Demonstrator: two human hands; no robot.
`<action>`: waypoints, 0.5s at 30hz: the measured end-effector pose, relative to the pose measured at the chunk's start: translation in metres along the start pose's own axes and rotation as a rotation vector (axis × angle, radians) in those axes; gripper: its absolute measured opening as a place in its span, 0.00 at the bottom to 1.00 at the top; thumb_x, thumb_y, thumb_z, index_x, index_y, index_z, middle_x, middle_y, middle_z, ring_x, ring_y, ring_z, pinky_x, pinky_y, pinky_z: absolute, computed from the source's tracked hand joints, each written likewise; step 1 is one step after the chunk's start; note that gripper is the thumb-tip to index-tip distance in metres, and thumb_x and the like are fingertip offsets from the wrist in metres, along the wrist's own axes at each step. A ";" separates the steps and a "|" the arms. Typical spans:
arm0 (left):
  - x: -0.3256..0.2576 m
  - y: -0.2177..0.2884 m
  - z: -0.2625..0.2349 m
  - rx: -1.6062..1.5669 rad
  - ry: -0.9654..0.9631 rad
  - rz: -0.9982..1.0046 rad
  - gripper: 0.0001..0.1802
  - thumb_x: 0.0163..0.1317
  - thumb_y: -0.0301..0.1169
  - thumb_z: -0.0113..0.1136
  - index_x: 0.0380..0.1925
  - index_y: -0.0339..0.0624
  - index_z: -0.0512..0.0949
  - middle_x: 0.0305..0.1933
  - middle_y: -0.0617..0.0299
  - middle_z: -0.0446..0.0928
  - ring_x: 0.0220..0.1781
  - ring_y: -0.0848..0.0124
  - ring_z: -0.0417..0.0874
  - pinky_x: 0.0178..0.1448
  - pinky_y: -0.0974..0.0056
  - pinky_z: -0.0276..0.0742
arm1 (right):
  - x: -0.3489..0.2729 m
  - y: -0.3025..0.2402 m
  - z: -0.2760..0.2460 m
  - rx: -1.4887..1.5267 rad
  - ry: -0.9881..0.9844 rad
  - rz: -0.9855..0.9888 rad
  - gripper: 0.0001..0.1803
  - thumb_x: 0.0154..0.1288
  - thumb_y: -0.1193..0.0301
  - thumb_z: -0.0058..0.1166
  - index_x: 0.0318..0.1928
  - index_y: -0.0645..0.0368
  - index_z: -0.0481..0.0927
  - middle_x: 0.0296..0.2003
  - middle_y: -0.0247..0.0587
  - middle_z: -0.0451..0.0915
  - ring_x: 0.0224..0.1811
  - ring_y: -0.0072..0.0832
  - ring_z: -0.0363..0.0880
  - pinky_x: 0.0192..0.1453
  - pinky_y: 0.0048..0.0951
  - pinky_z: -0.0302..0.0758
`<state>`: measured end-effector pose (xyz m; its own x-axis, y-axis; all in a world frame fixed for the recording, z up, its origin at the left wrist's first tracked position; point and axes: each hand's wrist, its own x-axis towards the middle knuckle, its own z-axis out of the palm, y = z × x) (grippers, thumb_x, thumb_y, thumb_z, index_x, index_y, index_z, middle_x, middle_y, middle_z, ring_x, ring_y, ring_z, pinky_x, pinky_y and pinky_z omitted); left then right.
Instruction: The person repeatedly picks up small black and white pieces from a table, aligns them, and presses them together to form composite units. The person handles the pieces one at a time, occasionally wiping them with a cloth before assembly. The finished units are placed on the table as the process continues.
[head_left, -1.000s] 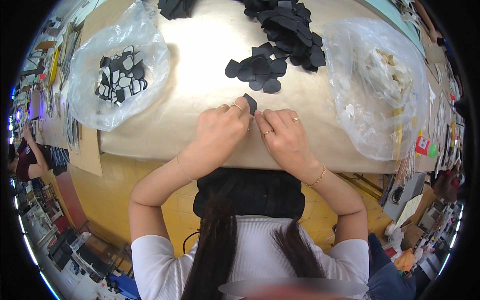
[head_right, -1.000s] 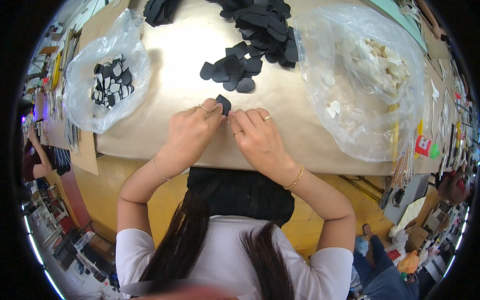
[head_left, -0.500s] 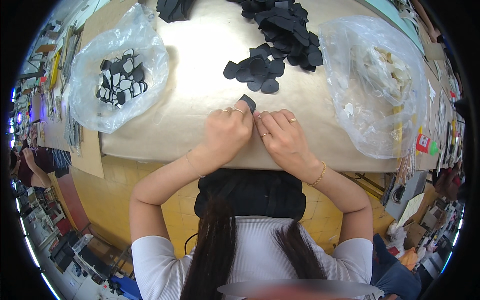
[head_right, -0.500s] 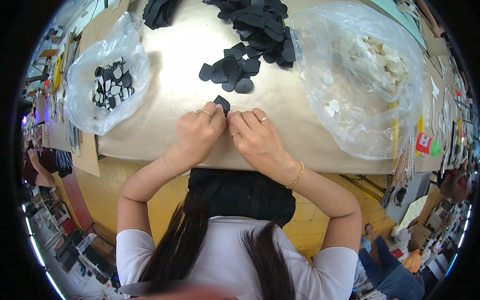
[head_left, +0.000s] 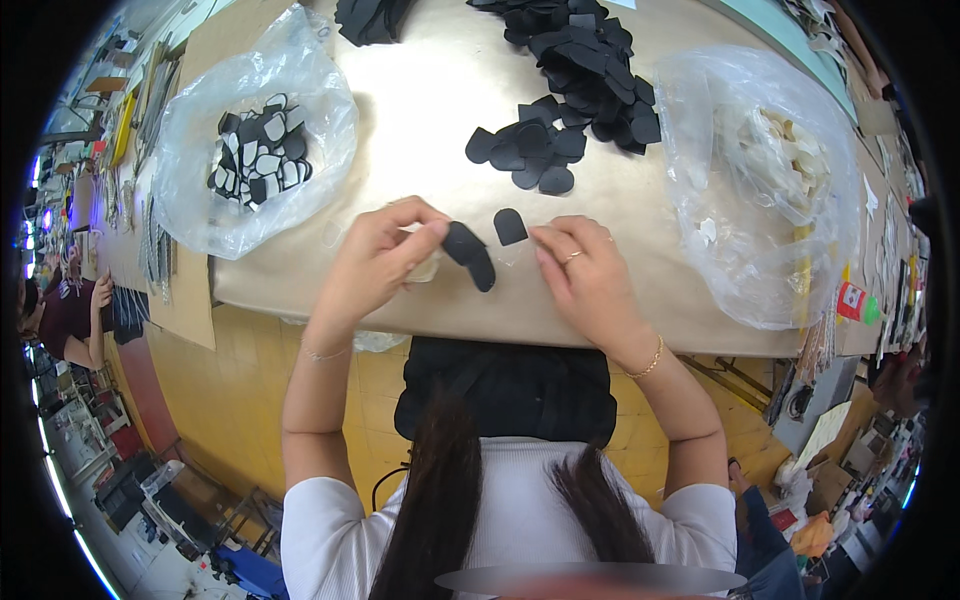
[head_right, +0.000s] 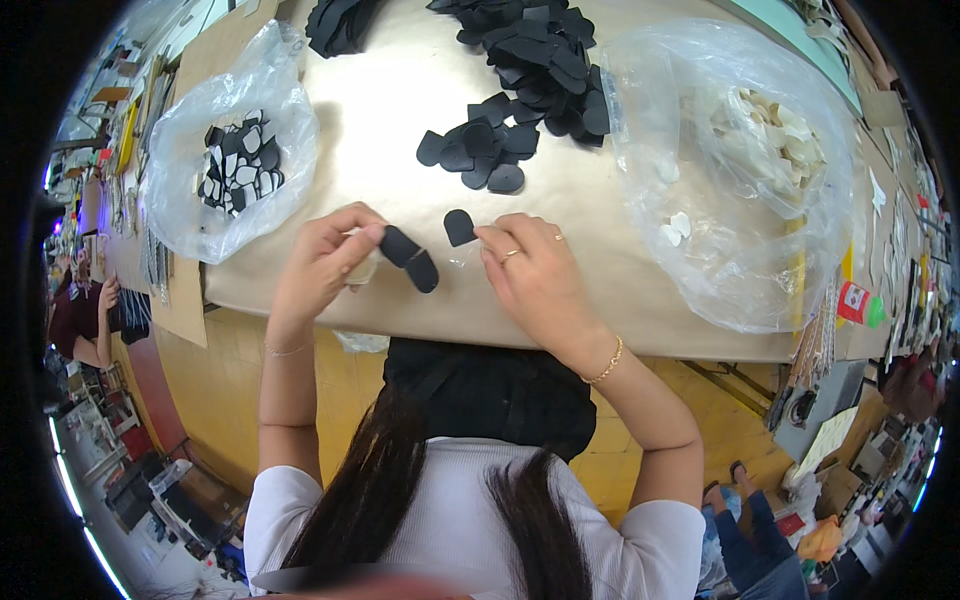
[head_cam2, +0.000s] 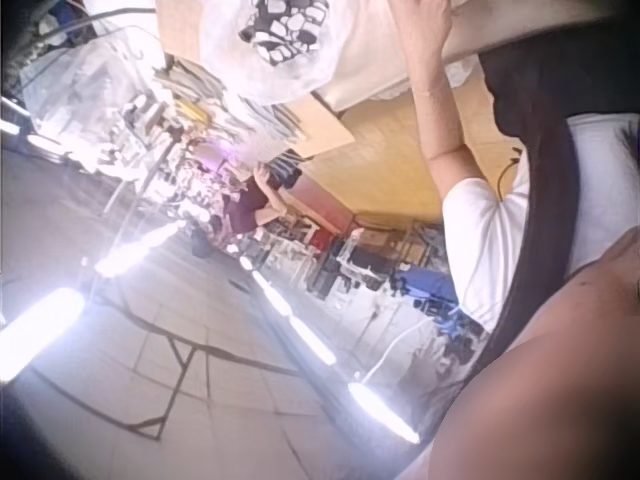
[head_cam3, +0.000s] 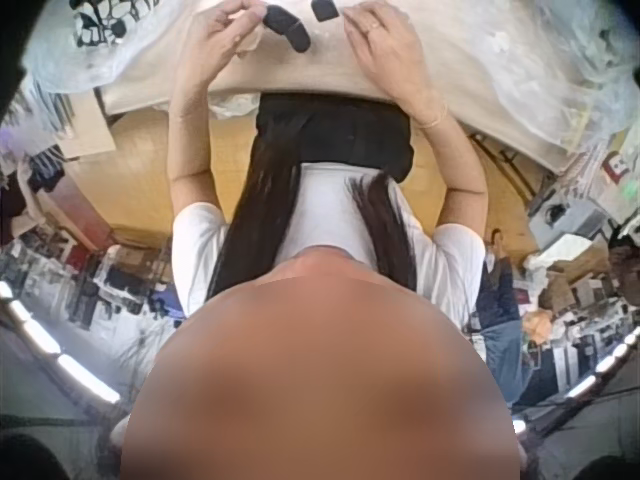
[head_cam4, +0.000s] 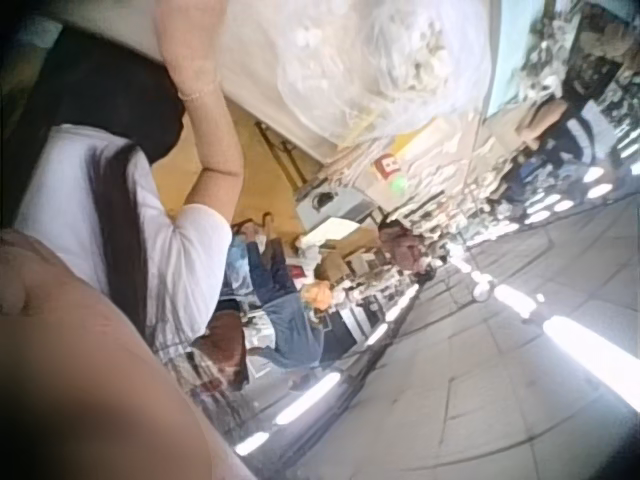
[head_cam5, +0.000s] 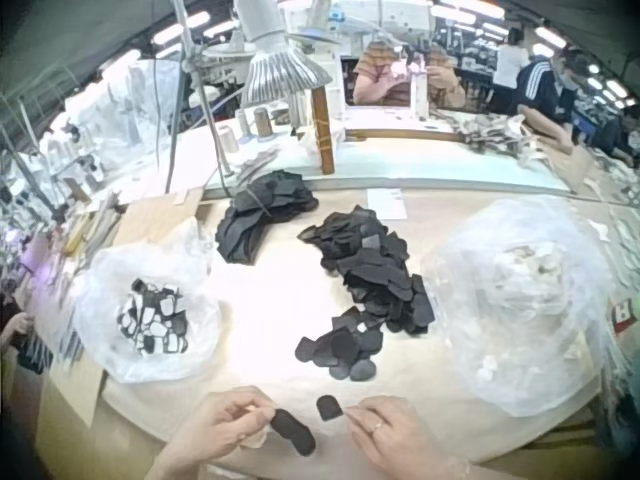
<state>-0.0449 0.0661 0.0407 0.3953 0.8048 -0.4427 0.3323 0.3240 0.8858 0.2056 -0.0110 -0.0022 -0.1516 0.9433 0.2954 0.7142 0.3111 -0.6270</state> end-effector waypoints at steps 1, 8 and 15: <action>0.004 0.000 0.007 -0.062 -0.036 -0.036 0.11 0.74 0.37 0.60 0.38 0.42 0.83 0.25 0.75 0.75 0.23 0.87 0.70 0.24 0.75 0.68 | 0.000 -0.003 -0.003 0.091 0.024 0.091 0.15 0.63 0.74 0.64 0.51 0.61 0.84 0.42 0.41 0.78 0.44 0.34 0.79 0.50 0.34 0.76; 0.010 0.008 0.043 -0.318 -0.169 -0.089 0.10 0.75 0.33 0.58 0.36 0.39 0.83 0.25 0.74 0.74 0.21 0.86 0.68 0.23 0.75 0.63 | -0.003 -0.015 -0.021 0.580 -0.127 0.287 0.11 0.64 0.73 0.68 0.46 0.61 0.85 0.42 0.37 0.79 0.38 0.25 0.79 0.41 0.24 0.75; -0.002 0.003 0.037 -0.003 -0.028 -0.014 0.10 0.74 0.33 0.60 0.35 0.39 0.83 0.25 0.73 0.75 0.23 0.86 0.69 0.24 0.74 0.65 | -0.008 -0.002 -0.046 0.551 -0.355 0.478 0.07 0.64 0.73 0.68 0.36 0.64 0.83 0.35 0.35 0.79 0.35 0.23 0.78 0.39 0.22 0.74</action>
<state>-0.0127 0.0470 0.0389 0.4144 0.7859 -0.4590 0.3355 0.3369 0.8797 0.2371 -0.0249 0.0299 -0.1895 0.9403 -0.2825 0.3312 -0.2096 -0.9200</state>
